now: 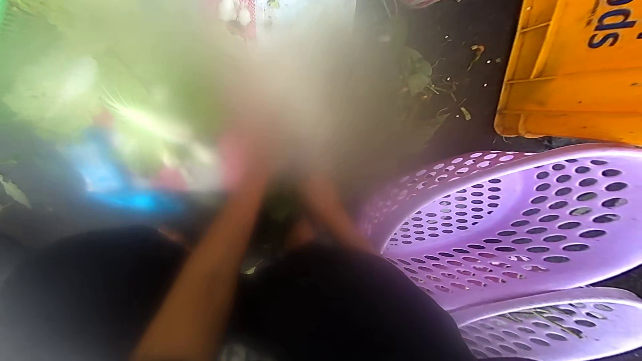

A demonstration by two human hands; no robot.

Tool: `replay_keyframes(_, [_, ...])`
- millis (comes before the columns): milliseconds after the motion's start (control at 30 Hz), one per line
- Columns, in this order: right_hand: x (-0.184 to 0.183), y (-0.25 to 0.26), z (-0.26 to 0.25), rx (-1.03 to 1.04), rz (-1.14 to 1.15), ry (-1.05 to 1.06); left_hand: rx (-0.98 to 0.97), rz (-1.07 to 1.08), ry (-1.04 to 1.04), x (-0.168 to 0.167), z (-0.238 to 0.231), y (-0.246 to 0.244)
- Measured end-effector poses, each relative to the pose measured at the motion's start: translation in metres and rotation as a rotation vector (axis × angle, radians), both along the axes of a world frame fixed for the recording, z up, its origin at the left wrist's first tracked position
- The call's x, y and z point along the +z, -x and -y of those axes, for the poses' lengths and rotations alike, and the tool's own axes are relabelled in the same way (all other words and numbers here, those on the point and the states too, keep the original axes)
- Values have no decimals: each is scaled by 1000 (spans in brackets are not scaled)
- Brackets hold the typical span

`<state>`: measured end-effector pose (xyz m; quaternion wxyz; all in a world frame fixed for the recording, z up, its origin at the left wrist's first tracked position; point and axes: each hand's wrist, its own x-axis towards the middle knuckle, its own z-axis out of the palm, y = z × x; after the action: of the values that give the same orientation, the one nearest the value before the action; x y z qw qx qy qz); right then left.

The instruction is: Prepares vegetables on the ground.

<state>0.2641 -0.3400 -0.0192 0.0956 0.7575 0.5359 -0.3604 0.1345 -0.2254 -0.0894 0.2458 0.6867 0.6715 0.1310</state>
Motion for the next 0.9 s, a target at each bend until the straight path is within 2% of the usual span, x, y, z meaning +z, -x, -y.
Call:
replay_keyframes(100, [-1,7,-26,8,11,13,-11,12,39,6,0,-2])
replay_keyframes(167, [0,10,-42,12,2,19,26,98,115,12,5,3])
replay_keyframes(233, [-4,4,-46,2,-39,-35,157,326,218,20,12,15])
replay_keyframes(333, [-7,-19,-29,-3,-178,-225,454,795,455,38,2,29])
replay_keyframes(400, [2,-26,-12,-49,-206,-245,545,881,572,43,-7,36])
replay_keyframes(467, [7,-26,-6,-163,-150,-235,459,823,556,35,-9,36])
replay_keyframes(500, [6,-26,-5,-220,-97,-253,366,728,509,30,-7,32])
replay_keyframes(600, [-3,-25,-10,-258,82,-426,35,215,314,35,-2,7])
replay_keyframes(667, [-2,-25,-26,-177,73,-548,-88,-33,256,49,-1,-9])
replay_keyframes(700, [4,-23,-38,-124,17,-557,-106,-73,249,55,0,-13])
replay_keyframes(767, [18,-13,-74,-73,-132,-504,-64,-12,257,63,8,-13])
replay_keyframes(833, [38,2,-105,-63,-245,-414,76,119,279,73,21,-5])
replay_keyframes(900, [81,18,-119,-44,-267,-282,270,247,336,82,36,8])
